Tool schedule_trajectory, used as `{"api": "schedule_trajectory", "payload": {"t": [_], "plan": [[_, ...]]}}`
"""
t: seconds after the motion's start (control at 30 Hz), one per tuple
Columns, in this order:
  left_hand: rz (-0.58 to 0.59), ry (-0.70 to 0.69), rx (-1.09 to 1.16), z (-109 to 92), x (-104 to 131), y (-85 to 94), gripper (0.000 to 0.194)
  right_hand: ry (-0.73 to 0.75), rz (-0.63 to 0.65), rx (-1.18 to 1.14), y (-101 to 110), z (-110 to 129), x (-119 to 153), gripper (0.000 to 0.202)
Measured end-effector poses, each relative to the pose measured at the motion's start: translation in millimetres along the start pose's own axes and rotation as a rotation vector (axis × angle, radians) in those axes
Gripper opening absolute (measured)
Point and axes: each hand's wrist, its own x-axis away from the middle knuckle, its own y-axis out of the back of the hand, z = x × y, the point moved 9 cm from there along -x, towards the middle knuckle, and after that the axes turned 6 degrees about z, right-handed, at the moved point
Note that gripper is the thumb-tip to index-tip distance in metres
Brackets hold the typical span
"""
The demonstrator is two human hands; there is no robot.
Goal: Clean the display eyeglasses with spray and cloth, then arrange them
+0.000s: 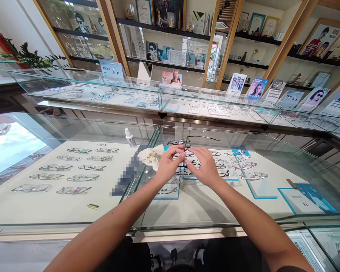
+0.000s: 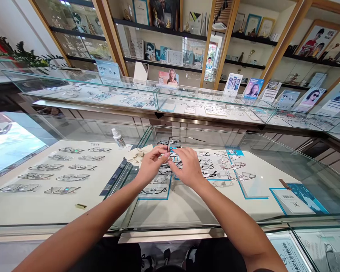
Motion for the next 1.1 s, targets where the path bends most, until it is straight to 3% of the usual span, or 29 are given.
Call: {"api": "schedule_trajectory", "payload": {"t": [0.13, 0.3, 0.5, 0.6, 0.7, 0.8, 0.87, 0.93, 1.1], "plan": [[0.043, 0.008, 0.013, -0.3, 4.9, -11.3, 0.035, -0.034, 0.067, -0.097, -13.4, 3.5, 1.9, 0.019], [0.087, -0.004, -0.014, -8.0, 6.9, -14.2, 0.034, -0.052, 0.020, -0.176, -9.8, 0.4, 4.0, 0.015], [0.087, -0.216, -0.350, -39.4, 3.8, -3.2, 0.033, -0.038, -0.003, -0.117, -8.2, -7.9, 6.8, 0.024], [-0.097, -0.324, -0.528, -56.3, -7.7, 34.0, 0.028, -0.031, -0.005, -0.109, -7.6, -11.6, 8.0, 0.026], [-0.421, -0.338, -0.636, -61.7, -18.9, 99.4, 0.026, -0.034, -0.006, -0.115, -5.8, -13.6, 8.4, 0.026], [-0.681, -0.197, -0.655, -43.0, -25.4, 168.9, 0.045, -0.043, -0.010, -0.123, -4.3, -15.0, 8.4, 0.028], [-0.716, -0.023, -0.630, -17.0, -31.5, 204.0, 0.056, -0.045, -0.017, -0.125, -3.9, -16.3, 8.7, 0.029], [-0.714, 0.077, -0.591, 5.5, -35.4, 226.8, 0.058, -0.046, -0.016, -0.127, -4.8, -18.4, 9.0, 0.031], [-0.641, 0.245, -0.533, 44.6, -43.5, 244.8, 0.043, -0.054, -0.017, -0.128, -6.4, -23.0, 9.7, 0.031]]}}
